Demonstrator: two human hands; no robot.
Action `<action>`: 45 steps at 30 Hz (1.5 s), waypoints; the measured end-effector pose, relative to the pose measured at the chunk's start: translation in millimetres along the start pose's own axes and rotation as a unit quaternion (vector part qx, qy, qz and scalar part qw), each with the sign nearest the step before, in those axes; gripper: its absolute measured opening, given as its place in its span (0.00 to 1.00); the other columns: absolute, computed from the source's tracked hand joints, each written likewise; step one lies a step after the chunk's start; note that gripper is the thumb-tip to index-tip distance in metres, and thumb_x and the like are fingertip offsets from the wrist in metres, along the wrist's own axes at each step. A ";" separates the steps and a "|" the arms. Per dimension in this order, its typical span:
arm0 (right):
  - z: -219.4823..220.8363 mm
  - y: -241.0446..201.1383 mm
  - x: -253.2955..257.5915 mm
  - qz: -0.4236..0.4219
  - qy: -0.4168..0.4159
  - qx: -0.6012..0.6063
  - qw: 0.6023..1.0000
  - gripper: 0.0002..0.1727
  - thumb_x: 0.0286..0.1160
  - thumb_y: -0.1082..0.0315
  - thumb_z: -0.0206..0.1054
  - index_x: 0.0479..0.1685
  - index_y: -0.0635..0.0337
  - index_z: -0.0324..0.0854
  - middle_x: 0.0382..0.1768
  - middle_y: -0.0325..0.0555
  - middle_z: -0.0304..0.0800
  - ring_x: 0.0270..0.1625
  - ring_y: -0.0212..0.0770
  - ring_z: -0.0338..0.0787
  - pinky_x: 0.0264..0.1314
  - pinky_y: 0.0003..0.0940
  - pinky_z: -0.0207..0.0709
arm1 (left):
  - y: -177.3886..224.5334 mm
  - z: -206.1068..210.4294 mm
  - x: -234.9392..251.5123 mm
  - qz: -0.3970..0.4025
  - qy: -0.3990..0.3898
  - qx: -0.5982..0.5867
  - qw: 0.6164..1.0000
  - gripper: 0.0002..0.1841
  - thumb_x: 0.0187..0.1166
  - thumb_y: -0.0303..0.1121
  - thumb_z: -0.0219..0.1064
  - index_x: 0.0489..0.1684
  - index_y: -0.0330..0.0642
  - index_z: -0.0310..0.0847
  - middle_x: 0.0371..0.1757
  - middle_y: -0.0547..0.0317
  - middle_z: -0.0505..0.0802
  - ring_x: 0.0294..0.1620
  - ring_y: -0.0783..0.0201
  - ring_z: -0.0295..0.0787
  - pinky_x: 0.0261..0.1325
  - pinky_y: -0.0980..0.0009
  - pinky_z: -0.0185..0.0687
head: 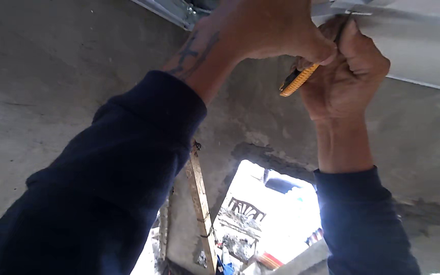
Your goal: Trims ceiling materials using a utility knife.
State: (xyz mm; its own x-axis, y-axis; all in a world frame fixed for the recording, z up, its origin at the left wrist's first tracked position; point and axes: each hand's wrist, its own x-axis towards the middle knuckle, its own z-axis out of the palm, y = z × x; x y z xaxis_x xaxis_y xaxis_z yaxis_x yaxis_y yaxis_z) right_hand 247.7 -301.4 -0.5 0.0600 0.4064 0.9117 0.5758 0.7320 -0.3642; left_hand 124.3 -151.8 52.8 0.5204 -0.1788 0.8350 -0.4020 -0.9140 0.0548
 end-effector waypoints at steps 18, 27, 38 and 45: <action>6.5 6.4 0.0 -0.018 0.027 0.028 0.999 0.17 0.90 0.65 0.42 0.36 0.51 0.76 0.32 0.34 0.79 0.38 0.30 0.83 0.49 0.30 0.80 | 1.6 -2.0 0.5 -0.007 -0.004 -0.008 1.000 0.30 0.49 0.63 0.84 0.48 0.56 0.90 0.44 0.70 0.93 0.49 0.74 0.88 0.53 0.64 0.82; 6.0 9.1 1.3 -0.027 0.028 0.031 0.999 0.18 0.89 0.65 0.41 0.35 0.52 0.76 0.31 0.35 0.80 0.38 0.32 0.83 0.49 0.32 0.81 | 4.1 -1.1 0.9 -0.017 -0.019 -0.012 1.000 0.26 0.53 0.60 0.84 0.45 0.54 0.91 0.41 0.70 0.92 0.44 0.75 0.87 0.48 0.67 0.81; 5.2 10.6 3.0 -0.034 0.030 0.038 0.998 0.17 0.89 0.66 0.43 0.34 0.52 0.77 0.30 0.35 0.80 0.38 0.30 0.83 0.49 0.30 0.81 | 5.2 -0.8 1.5 -0.026 -0.026 -0.021 0.999 0.25 0.54 0.57 0.85 0.44 0.54 0.91 0.40 0.69 0.92 0.45 0.75 0.87 0.49 0.67 0.81; 56.0 -27.0 -29.1 0.060 0.065 -0.020 0.996 0.16 0.93 0.69 0.35 0.38 0.50 0.67 0.31 0.31 0.73 0.37 0.16 0.78 0.42 0.06 0.72 | 3.6 0.7 3.2 -0.017 -0.039 -0.013 0.999 0.26 0.57 0.59 0.82 0.48 0.54 0.92 0.43 0.69 0.93 0.47 0.75 0.87 0.52 0.67 0.81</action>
State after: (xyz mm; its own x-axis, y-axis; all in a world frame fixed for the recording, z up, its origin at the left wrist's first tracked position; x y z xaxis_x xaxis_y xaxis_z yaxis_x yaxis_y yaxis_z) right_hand 184.8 -302.4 -27.8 0.2343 0.4139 0.8796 0.5901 0.6585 -0.4670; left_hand 125.1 -156.0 55.3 0.5911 -0.1758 0.7872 -0.4015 -0.9106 0.0982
